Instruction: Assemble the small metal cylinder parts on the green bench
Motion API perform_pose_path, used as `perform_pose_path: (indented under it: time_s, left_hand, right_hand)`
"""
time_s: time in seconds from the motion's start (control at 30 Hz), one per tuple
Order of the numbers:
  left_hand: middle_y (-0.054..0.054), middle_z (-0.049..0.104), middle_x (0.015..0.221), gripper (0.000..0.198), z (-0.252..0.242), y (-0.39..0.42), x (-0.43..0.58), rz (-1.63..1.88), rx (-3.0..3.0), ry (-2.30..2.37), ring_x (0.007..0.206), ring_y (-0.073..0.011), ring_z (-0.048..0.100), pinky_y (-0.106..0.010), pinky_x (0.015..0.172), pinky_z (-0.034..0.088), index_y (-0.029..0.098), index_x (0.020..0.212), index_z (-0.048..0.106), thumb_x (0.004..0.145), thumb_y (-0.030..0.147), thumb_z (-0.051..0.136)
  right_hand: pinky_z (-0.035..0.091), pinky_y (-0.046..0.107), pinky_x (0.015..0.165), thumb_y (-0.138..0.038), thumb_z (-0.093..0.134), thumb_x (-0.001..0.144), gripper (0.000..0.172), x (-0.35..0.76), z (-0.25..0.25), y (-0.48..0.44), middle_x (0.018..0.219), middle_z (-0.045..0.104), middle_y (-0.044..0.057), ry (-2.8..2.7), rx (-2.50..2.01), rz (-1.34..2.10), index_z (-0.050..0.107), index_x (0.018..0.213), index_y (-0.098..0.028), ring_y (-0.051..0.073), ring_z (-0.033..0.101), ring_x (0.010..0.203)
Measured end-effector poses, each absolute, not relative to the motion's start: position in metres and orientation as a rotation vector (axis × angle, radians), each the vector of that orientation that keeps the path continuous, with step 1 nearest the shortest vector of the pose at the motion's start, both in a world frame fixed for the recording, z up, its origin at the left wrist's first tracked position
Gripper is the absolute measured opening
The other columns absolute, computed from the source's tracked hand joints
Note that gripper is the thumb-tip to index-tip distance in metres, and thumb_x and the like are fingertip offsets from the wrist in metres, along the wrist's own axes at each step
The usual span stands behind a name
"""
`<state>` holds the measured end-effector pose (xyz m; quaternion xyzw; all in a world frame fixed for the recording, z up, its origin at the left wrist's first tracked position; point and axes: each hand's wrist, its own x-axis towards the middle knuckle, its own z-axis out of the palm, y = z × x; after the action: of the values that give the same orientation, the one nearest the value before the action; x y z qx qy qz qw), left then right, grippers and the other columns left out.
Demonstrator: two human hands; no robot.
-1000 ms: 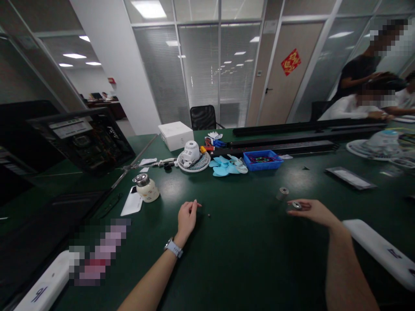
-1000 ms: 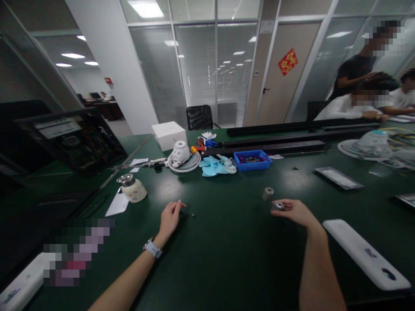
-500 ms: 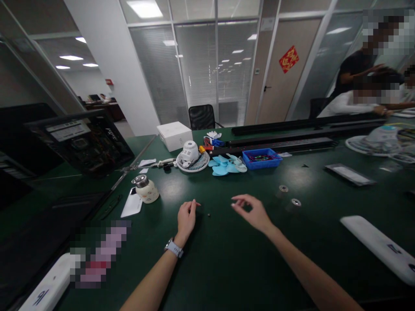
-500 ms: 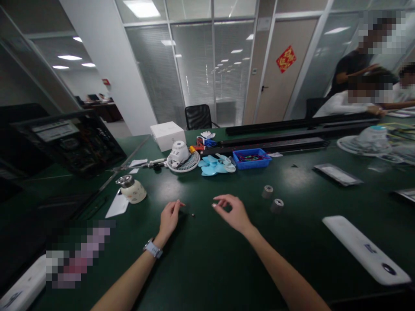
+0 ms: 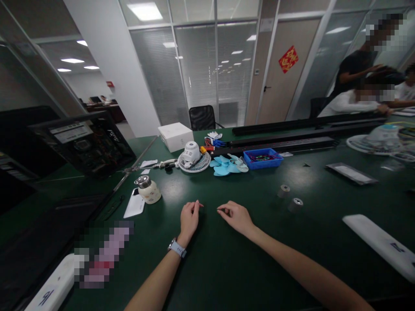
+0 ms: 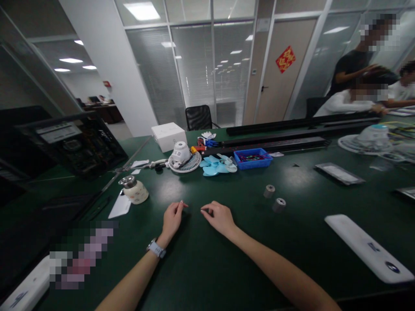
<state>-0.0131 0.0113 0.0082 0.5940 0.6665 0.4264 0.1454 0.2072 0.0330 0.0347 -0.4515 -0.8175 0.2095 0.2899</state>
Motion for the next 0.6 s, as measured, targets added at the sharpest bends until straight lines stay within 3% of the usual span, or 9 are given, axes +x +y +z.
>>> perform_pose_path:
  time_s: [0.2,0.27,0.4,0.6]
  left_hand:
    - [-0.005,0.068,0.086,0.049,0.006,0.013,-0.014,1.195,1.715,1.924,0.087,-0.0209,0.061,-0.036,0.081,0.045,0.022,0.08,0.072,0.095,0.051,0.035]
    - [-0.004,0.068,0.085,0.05,0.006,0.014,-0.014,1.187,1.725,1.933,0.085,-0.021,0.061,-0.036,0.08,0.045,0.022,0.079,0.072,0.095,0.051,0.035]
    - [-0.004,0.068,0.084,0.05,0.005,0.014,-0.014,1.189,1.731,1.934,0.085,-0.0211,0.061,-0.035,0.079,0.045,0.023,0.079,0.072,0.095,0.051,0.034]
    - [-0.004,0.069,0.086,0.05,0.005,0.014,-0.015,1.186,1.727,1.924,0.087,-0.021,0.061,-0.035,0.082,0.045,0.023,0.079,0.072,0.096,0.051,0.034]
  right_hand:
    - [0.048,0.036,0.08,-0.046,0.053,0.089,0.032,0.345,0.059,0.049,0.094,0.067,0.007,-1.77,-1.299,0.053,0.072,0.101,-0.024,0.019,0.061,0.077]
    - [0.049,0.037,0.08,-0.05,0.053,0.087,0.035,0.392,0.057,0.052,0.095,0.068,0.008,-1.642,-1.366,-0.043,0.072,0.098,-0.022,0.02,0.062,0.077]
    - [0.05,0.038,0.072,-0.059,0.053,0.081,0.043,0.454,0.041,0.05,0.092,0.07,0.008,-1.641,-1.523,0.049,0.073,0.093,-0.023,0.023,0.063,0.078]
    - [0.05,0.038,0.072,-0.062,0.055,0.077,0.045,0.469,0.028,0.051,0.095,0.072,0.006,-1.741,-1.653,0.238,0.074,0.092,-0.025,0.025,0.066,0.086]
